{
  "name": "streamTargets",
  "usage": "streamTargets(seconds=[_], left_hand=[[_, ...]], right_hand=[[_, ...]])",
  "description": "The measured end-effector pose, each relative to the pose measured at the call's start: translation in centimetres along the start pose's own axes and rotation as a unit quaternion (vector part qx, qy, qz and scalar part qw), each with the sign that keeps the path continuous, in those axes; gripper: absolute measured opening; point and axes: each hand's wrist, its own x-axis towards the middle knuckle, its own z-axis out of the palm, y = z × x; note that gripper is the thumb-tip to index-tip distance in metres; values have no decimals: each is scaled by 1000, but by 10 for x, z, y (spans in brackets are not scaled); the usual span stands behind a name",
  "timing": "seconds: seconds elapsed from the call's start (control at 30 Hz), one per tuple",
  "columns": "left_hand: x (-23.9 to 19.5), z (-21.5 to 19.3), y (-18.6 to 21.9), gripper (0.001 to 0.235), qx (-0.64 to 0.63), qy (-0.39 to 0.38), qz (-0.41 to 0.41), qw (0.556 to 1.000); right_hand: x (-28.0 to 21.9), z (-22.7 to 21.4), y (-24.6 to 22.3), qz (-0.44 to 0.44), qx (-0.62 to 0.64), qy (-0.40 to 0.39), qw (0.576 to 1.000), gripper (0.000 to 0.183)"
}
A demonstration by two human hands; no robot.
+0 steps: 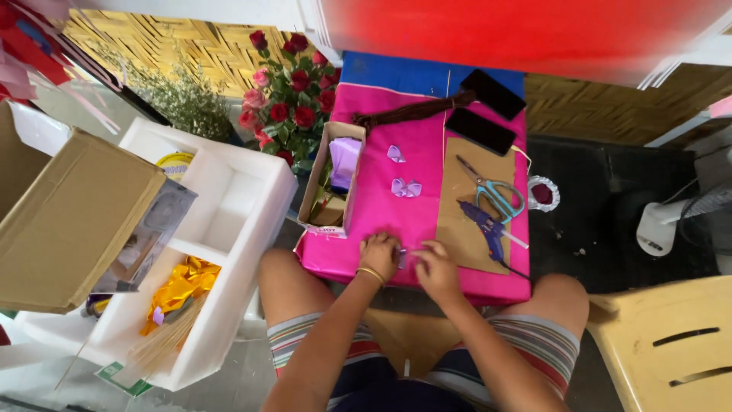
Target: The person repeatedly folds small purple paper pieces into bow shapes using a hot glue gun and scissors. They apply glue to the center of each folded piece, pinch it to form a bow, and trim excess material. The finished bows are placed on the pink work surface.
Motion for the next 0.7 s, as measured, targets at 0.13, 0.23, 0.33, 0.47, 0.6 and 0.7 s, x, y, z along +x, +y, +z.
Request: streamTargets(seconds=[0.13, 0.23, 0.33, 0.47, 0.6, 0.7], left_hand=[[-6, -4, 9, 13, -337, 41, -103, 935], [-24, 1, 17, 19, -594, 35, -152, 790], [-55, -46, 48, 21, -671, -9, -157, 725], [-82, -115, 70, 23, -638, -30, -78, 766], [-108, -189, 105, 9, -551, 56, -7, 832], [-121, -206, 114, 5, -470, 123, 40, 873]], right_hand=[[-6, -25, -10, 197, 149, 33, 968, 37], [-11, -29, -22, 235, 390, 11, 890, 40], [-18, -43, -31, 227, 444, 17, 867, 16], [-12, -96, -82, 182, 474, -3, 861, 10], [-5, -145, -132, 108, 432, -40, 894, 8], [-6, -158, -146, 88, 365, -62, 925, 10]])
